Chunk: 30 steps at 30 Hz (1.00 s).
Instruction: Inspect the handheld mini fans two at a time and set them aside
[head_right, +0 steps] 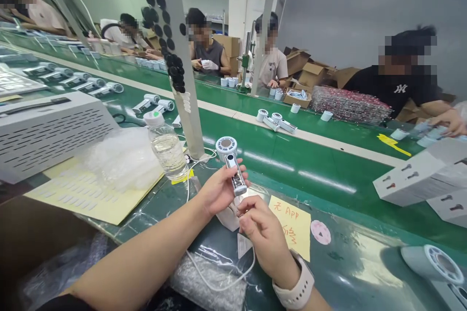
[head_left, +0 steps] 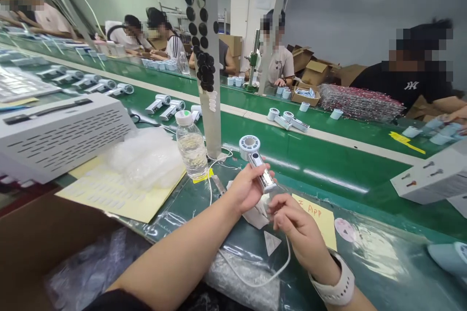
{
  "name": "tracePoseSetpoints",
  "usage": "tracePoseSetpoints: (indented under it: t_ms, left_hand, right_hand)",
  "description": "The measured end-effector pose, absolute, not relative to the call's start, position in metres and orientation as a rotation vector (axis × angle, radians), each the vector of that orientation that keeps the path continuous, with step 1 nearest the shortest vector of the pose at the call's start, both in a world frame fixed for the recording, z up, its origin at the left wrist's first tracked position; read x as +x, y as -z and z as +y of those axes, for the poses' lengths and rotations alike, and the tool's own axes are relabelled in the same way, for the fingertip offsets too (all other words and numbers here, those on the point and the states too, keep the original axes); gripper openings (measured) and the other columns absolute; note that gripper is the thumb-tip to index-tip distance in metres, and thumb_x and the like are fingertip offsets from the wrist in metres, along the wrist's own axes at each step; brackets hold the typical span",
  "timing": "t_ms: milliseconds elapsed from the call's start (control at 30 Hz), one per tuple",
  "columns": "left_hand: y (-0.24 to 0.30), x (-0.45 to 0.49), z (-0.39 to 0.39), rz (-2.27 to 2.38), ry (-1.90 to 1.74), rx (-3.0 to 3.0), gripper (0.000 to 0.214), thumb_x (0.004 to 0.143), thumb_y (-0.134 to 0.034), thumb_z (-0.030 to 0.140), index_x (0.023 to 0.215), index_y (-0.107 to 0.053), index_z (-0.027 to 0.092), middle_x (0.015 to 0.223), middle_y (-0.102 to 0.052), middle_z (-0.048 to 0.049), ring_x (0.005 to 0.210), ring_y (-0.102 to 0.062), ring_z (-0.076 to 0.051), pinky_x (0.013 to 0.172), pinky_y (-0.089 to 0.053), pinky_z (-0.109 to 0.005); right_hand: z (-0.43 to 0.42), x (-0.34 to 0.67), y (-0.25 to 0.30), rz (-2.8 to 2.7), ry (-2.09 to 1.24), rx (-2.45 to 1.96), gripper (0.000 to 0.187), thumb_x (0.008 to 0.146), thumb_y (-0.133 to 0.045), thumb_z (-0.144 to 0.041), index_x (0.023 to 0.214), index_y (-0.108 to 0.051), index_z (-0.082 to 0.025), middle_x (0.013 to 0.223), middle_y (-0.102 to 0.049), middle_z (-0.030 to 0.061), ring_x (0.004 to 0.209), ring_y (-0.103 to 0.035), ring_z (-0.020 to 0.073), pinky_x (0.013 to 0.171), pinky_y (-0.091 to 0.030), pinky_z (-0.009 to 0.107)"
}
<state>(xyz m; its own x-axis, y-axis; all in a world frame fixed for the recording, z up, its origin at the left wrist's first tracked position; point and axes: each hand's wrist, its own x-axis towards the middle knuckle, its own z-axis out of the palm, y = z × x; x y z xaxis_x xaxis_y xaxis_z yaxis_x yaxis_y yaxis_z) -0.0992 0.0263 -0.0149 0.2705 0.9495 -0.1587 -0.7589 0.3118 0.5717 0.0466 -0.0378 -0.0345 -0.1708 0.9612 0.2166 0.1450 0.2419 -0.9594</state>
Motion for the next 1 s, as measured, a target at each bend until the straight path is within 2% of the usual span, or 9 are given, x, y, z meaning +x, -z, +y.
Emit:
tracePoseSetpoints:
  t_ms: [67,167,233,300,367,433,567,800,1000]
  left_hand:
    - [0.016,-0.099,0.027,0.522,-1.151,0.449,0.049,0.061,-0.086,0.019,0.100,-0.056,0.019,0.083,-0.062,0.0018,0.070,-0.061,-0.012,0.069,-0.051,-0.030]
    - [0.018,-0.094,0.017,0.450,-0.978,0.583,0.050,0.061,-0.084,0.018,0.102,-0.056,0.019,0.082,-0.062,0.0014,0.068,-0.061,-0.013,0.067,-0.049,-0.030]
    - [0.019,-0.089,0.006,0.403,-0.840,0.680,0.043,0.063,-0.081,0.020,0.098,-0.056,0.019,0.080,-0.062,0.0001,0.066,-0.060,-0.014,0.064,-0.047,-0.030]
    - [0.019,-0.083,-0.002,0.389,-0.747,0.751,0.040,0.065,-0.078,0.019,0.097,-0.055,0.019,0.077,-0.061,-0.0002,0.064,-0.059,-0.013,0.061,-0.044,-0.029]
    - [0.019,-0.080,-0.005,0.411,-0.708,0.787,0.042,0.064,-0.076,0.016,0.100,-0.054,0.019,0.077,-0.060,0.0007,0.062,-0.058,-0.013,0.060,-0.043,-0.028]
    - [0.020,-0.078,-0.005,0.436,-0.688,0.803,0.046,0.063,-0.074,0.014,0.102,-0.052,0.020,0.078,-0.060,0.0014,0.062,-0.057,-0.012,0.061,-0.042,-0.027]
    - [0.020,-0.079,-0.004,0.434,-0.644,0.835,0.050,0.065,-0.074,0.015,0.108,-0.048,0.021,0.081,-0.059,0.0015,0.064,-0.057,-0.012,0.061,-0.043,-0.028]
    - [0.027,-0.079,-0.004,0.462,-0.686,0.954,0.044,0.067,-0.073,0.016,0.104,-0.048,0.019,0.084,-0.059,-0.0006,0.068,-0.058,-0.014,0.064,-0.043,-0.030]
    - [0.035,-0.079,0.001,0.472,-0.662,1.001,0.055,0.068,-0.075,0.017,0.114,-0.046,0.017,0.092,-0.058,-0.0007,0.070,-0.057,-0.012,0.066,-0.045,-0.029]
  right_hand:
    - [-0.032,0.059,0.037,-1.474,-0.923,-1.215,0.045,0.088,-0.060,-0.063,0.070,-0.068,-0.023,0.100,-0.066,0.0109,0.097,-0.061,0.0280,0.088,-0.049,0.044]
    - [-0.026,0.071,0.040,-1.266,-0.896,-1.277,0.049,0.086,-0.061,-0.066,0.111,-0.067,-0.025,0.120,-0.065,0.0125,0.112,-0.059,0.0304,0.098,-0.047,0.048]
    - [-0.027,0.072,0.039,-1.212,-1.089,-1.146,0.064,0.086,-0.062,-0.064,0.138,-0.050,-0.029,0.133,-0.060,0.0113,0.105,-0.062,0.0268,0.086,-0.054,0.042]
    - [-0.029,0.068,0.037,-1.193,-1.296,-1.019,0.081,0.083,-0.066,-0.061,0.151,-0.030,-0.035,0.134,-0.059,0.0092,0.079,-0.063,0.0197,0.063,-0.054,0.033]
    - [-0.032,0.064,0.035,-1.157,-1.401,-0.977,0.096,0.079,-0.072,-0.058,0.155,-0.018,-0.038,0.130,-0.060,0.0079,0.059,-0.051,0.0129,0.047,-0.045,0.028]
    - [-0.033,0.061,0.034,-1.111,-1.406,-0.969,0.100,0.076,-0.076,-0.052,0.156,-0.016,-0.037,0.126,-0.061,0.0081,0.056,-0.046,0.0111,0.044,-0.041,0.026]
    - [-0.036,0.062,0.032,-1.090,-1.376,-0.978,0.095,0.077,-0.075,-0.042,0.154,-0.021,-0.035,0.127,-0.060,0.0088,0.062,-0.048,0.0132,0.044,-0.039,0.025]
    - [-0.036,0.065,0.034,-1.161,-1.345,-0.934,0.084,0.080,-0.071,-0.038,0.152,-0.028,-0.034,0.136,-0.057,0.0091,0.080,-0.059,0.0193,0.053,-0.046,0.029]
    - [-0.032,0.065,0.037,-1.155,-1.384,-0.912,0.077,0.079,-0.073,-0.042,0.146,-0.035,-0.037,0.132,-0.057,0.0073,0.084,-0.059,0.0227,0.053,-0.046,0.031]
